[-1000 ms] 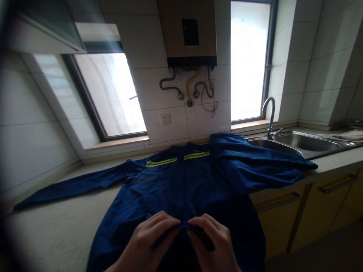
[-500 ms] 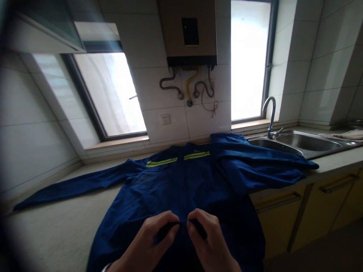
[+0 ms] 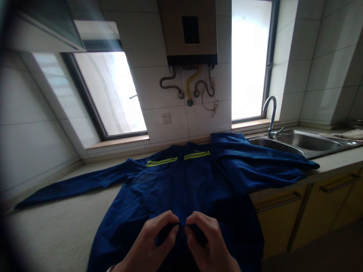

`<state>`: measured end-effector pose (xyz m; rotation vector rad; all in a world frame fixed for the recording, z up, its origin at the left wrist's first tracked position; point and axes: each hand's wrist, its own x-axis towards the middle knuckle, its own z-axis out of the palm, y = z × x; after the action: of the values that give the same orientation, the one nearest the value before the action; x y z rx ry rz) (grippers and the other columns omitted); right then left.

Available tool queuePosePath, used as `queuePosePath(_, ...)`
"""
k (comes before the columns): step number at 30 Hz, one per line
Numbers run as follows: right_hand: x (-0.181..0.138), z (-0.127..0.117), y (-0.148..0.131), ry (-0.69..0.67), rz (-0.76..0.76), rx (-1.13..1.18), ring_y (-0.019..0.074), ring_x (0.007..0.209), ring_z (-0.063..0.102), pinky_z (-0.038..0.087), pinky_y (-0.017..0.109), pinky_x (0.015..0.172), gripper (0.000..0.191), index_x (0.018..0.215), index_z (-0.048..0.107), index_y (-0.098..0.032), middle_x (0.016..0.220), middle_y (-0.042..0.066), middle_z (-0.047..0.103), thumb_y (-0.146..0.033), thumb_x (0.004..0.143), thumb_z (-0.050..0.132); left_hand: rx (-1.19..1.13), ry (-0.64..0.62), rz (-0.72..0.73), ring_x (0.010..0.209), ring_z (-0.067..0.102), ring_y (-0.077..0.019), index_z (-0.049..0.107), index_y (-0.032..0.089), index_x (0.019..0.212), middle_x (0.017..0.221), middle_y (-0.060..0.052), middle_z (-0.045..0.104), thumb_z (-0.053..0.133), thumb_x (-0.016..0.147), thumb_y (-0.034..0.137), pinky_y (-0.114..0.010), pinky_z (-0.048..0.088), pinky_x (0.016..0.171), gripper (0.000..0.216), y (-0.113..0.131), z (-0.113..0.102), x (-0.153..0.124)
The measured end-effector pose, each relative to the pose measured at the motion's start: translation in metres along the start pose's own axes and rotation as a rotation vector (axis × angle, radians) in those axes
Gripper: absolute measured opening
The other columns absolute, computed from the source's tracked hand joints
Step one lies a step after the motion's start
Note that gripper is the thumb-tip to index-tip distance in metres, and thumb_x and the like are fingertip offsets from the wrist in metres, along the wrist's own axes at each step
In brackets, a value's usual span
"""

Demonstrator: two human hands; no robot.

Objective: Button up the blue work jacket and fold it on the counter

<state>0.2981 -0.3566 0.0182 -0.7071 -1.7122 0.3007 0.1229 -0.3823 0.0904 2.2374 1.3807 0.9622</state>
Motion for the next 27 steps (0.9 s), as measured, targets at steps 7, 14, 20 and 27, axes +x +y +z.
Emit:
queuePosePath(7,-0.002,-0.001,0.002,-0.054,0.044,0.009,0.0159,0.086,0.066,0.055,0.02,0.074,0.02,0.103,0.062,-0.023,0.093,0.005,0.068,-0.028,0.084,0.058,0.003,-0.01,0.004,0.069,0.059,-0.009,0.056,0.019,0.086,0.077,0.002,0.061,0.044,0.088,0.022,-0.018,0.045,0.067,0.012,-0.003,0.001,0.0)
queuePosePath(14,0.004,0.001,-0.005,-0.134,0.261,0.04,0.0126,0.077,0.064,0.052,0.016,0.07,0.014,0.091,0.064,-0.021,0.084,0.002,0.068,-0.03,0.086,0.054,0.031,-0.108,0.004,0.075,0.059,-0.0099,0.059,0.019,0.089,0.084,0.0,0.064,0.046,0.087,0.018,-0.019,0.044,0.071,0.013,0.002,-0.008,0.002)
queuePosePath(20,0.014,-0.001,-0.011,-0.159,0.259,0.037,0.0131,0.08,0.064,0.049,0.016,0.07,0.013,0.085,0.064,-0.021,0.082,0.0,0.067,-0.029,0.085,0.053,0.025,-0.118,-0.043,0.075,0.06,-0.0103,0.062,0.02,0.087,0.081,0.001,0.064,0.052,0.081,0.015,-0.02,0.044,0.071,0.013,0.005,-0.013,0.003)
queuePosePath(27,0.014,-0.002,-0.013,-0.171,0.221,0.026,0.0136,0.074,0.063,0.05,0.017,0.067,0.007,0.08,0.064,-0.02,0.08,0.001,0.068,-0.024,0.077,0.061,0.028,-0.039,0.113,0.067,0.056,-0.0093,0.057,0.017,0.083,0.08,-0.002,0.058,0.046,0.083,0.014,-0.019,0.044,0.062,0.012,0.003,-0.008,-0.001)
